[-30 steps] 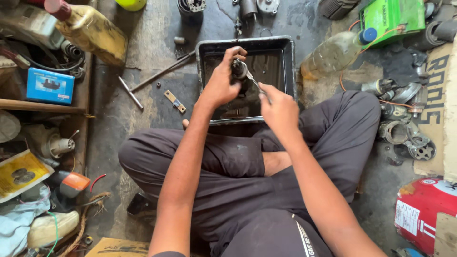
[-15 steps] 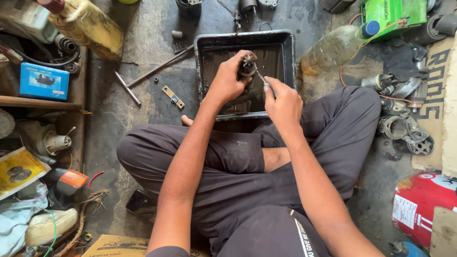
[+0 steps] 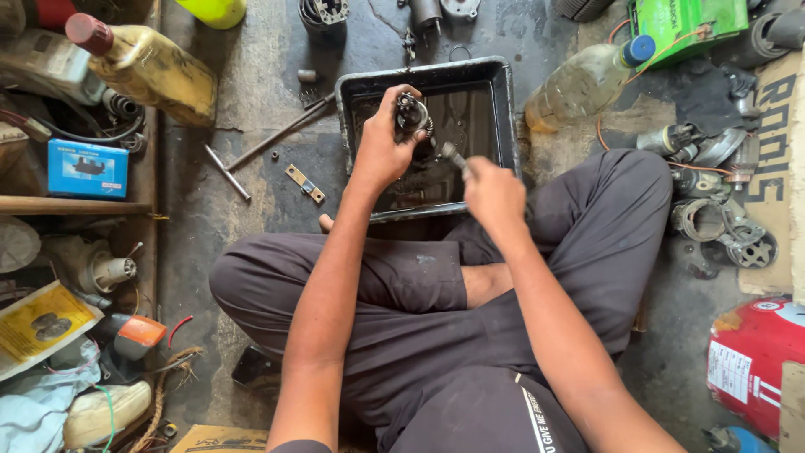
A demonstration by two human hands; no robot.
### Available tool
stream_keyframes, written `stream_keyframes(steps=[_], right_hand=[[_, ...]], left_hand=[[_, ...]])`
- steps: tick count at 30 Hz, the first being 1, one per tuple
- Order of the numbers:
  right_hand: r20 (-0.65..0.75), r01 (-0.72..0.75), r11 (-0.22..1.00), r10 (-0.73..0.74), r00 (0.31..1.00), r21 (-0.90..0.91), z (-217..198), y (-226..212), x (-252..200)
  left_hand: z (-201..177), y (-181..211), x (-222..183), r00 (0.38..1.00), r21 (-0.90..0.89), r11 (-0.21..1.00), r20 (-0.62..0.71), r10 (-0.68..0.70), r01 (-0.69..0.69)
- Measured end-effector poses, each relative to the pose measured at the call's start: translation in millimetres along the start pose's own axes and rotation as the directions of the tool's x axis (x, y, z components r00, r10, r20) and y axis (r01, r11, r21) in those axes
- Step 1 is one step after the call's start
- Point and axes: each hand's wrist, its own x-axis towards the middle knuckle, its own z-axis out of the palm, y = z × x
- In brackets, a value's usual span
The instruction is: The person pours liquid from a plastic bottle into a black tray and then uses a toothbrush to scrub a cylindrical metal part. The person repeatedly scrubs different sections of the part while holding it over the tray.
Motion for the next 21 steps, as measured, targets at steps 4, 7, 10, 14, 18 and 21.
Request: stream_keyframes(steps=[4, 7, 10, 14, 18, 21], right_hand=[[-0.143, 0.015, 0.979, 0.014, 0.990, 0.202, -27.0, -21.7, -10.9], [-0.115, 0.042, 0.984, -0.022, 0.993, 0.175, -29.9, -43.8, -17.1], [-0.140, 0.083, 0.983, -0.060, 0.988, 0.165, -23.7, -57.0, -14.1], [-0.219, 0.123, 0.977, -0.083, 0.972, 0.176, -13.9, -54.7, -11.1], [-0.231, 0.117, 0.991, -0.100, 0.968, 0.061, -9.5, -53.9, -16.5], [-0.245, 0.118, 0.993, -0.112, 0.963, 0.011, -9.3, -57.5, -13.7]], left_hand=[[-0.6, -1.7, -0.3, 1.000, -0.018, 1.000, 0.005, -0.010, 0.010], [4.4, -0.5, -0.1, 1.000, 0.017, 1.000, 0.000, 0.022, -0.022], [1.8, -1.4, 0.7, 0.999, 0.007, 1.000, -0.014, 0.029, -0.029], [3.1, -4.4, 2.4, 0.997, 0.015, 0.998, -0.037, 0.064, -0.063], [4.2, -1.6, 2.8, 0.999, 0.013, 0.999, -0.037, 0.037, -0.037], [6.2, 2.3, 1.9, 0.998, 0.049, 0.998, -0.050, 0.042, -0.040]])
